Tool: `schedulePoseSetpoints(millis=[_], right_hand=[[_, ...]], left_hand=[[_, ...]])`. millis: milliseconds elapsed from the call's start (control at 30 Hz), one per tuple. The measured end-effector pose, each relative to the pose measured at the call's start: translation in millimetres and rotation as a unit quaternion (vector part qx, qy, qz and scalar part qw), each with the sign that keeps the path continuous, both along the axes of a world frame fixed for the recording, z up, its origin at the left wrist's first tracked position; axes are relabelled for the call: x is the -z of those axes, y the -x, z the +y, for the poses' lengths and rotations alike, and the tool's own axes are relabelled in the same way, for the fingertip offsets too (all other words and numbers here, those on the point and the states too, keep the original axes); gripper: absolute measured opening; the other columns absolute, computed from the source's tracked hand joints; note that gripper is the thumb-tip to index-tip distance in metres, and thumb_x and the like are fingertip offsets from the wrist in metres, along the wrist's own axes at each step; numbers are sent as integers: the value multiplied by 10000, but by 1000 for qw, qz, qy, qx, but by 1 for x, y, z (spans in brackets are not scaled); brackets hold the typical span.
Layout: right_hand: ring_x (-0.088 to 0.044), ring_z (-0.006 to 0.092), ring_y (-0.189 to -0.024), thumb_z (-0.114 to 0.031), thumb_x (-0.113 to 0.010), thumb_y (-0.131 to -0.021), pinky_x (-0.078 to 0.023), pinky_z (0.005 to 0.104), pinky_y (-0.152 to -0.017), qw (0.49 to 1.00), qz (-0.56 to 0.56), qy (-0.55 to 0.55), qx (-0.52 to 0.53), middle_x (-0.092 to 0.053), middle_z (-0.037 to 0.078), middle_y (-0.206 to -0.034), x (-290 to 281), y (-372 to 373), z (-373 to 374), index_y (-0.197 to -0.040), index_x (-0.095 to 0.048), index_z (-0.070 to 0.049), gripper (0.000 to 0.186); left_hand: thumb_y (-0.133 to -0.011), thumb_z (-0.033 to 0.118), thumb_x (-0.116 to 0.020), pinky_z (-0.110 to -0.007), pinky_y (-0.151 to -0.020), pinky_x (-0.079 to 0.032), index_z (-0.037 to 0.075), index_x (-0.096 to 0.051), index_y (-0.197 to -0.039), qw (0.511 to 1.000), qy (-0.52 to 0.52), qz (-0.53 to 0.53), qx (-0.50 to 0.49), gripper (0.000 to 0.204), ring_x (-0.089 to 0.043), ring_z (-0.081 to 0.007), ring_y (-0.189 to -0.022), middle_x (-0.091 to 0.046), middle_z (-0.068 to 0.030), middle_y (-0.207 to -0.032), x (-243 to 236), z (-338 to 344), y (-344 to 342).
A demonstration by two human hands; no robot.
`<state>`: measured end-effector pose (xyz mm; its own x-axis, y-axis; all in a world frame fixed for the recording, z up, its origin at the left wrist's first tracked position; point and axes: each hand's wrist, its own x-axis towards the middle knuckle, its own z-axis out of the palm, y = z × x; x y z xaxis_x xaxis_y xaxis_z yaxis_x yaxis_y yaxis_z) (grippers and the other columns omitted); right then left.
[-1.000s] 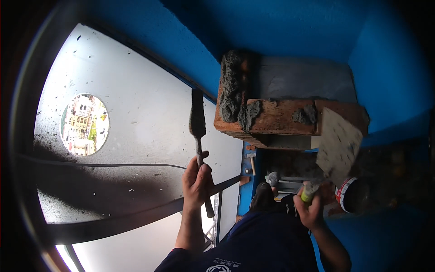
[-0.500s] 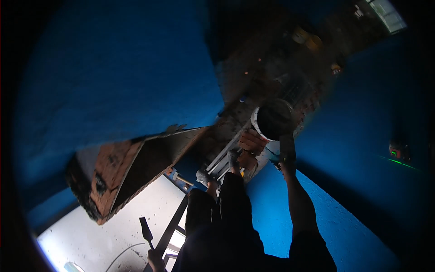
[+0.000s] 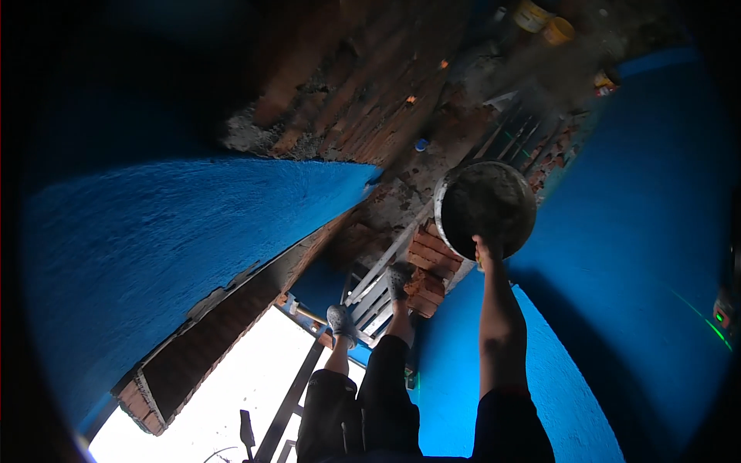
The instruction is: The person lays bricks onto a layer of mortar using a trowel to apply and spread the mortar between the bricks.
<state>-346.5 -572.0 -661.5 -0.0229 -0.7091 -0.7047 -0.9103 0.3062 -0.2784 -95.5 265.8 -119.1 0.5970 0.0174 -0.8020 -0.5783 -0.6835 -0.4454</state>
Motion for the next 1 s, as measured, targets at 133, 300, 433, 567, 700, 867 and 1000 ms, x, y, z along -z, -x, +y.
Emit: schedulePoseSetpoints(millis=[133, 300, 433, 567, 700, 867, 1000], right_hand=[[-392, 98, -404, -306, -643, -778, -314, 264, -403, 869, -282, -207, 350, -378, -47, -501, -34, -63, 1, -581, -391, -193, 340], [-418, 102, -455, -254, -621, -804, -341, 264, -438, 886, -283, -139, 339, -403, -18, -551, -53, -62, 36, -694, -502, -142, 197], [-548, 288, -835, -243, -585, -850, -431, 414, -724, 967, -114, 165, -155, -582, 106, -921, -27, 27, 51, -1010, -573, -104, 212], [-505, 262, -1186, -118, -627, -811, -400, 329, -993, 929, -47, -4, -367, -483, 163, -1335, -83, 78, 71, -1346, -402, -22, 588], [-579, 275, -1054, -217, -647, -855, -461, 391, -897, 950, -218, 200, -99, -584, 166, -1196, -152, 134, 36, -1255, -521, -16, 465], [-587, 348, -978, -305, -635, -825, -482, 451, -838, 939, -67, 138, -308, -613, 210, -1041, -381, 41, 50, -1109, -604, 21, 433], [-296, 222, -502, -464, -607, -838, -287, 413, -505, 873, -134, 56, -466, -258, 55, -608, -424, 13, 64, -862, -557, -98, 370]], left_hand=[[-841, 338, -584, -393, -580, -444, 76, -588, -686, 990, -1, -39, -137, 304, -555, -274, -637, -545, -138, -679, -18, -21, 10], [-830, 280, -603, -346, -497, -389, 76, -522, -698, 951, 76, -101, -284, 257, -498, -198, -550, -466, -72, -591, -32, -65, 32], [-822, 235, -618, -308, -430, -346, 76, -468, -707, 864, 245, -125, -421, 247, -451, -138, -481, -402, -18, -520, -17, -121, 27], [-855, 221, -573, -368, -494, -412, 36, -579, -848, 900, 149, -111, -395, 185, -505, -199, -541, -519, -110, -596, -53, -176, 41], [-858, 298, -563, -380, -711, -471, 26, -595, -1062, 886, 221, -81, -400, 342, -621, -294, -836, -640, -173, -862, -32, -182, 9], [-868, 297, -512, -430, -770, -478, 3, -580, -1019, 830, 235, -84, -498, 337, -607, -370, -933, -630, -222, -947, -30, -166, 66], [-875, 304, -498, -453, -740, -477, -24, -578, -891, 829, 320, -61, -455, 338, -603, -390, -870, -606, -230, -857, 26, -112, 100]])
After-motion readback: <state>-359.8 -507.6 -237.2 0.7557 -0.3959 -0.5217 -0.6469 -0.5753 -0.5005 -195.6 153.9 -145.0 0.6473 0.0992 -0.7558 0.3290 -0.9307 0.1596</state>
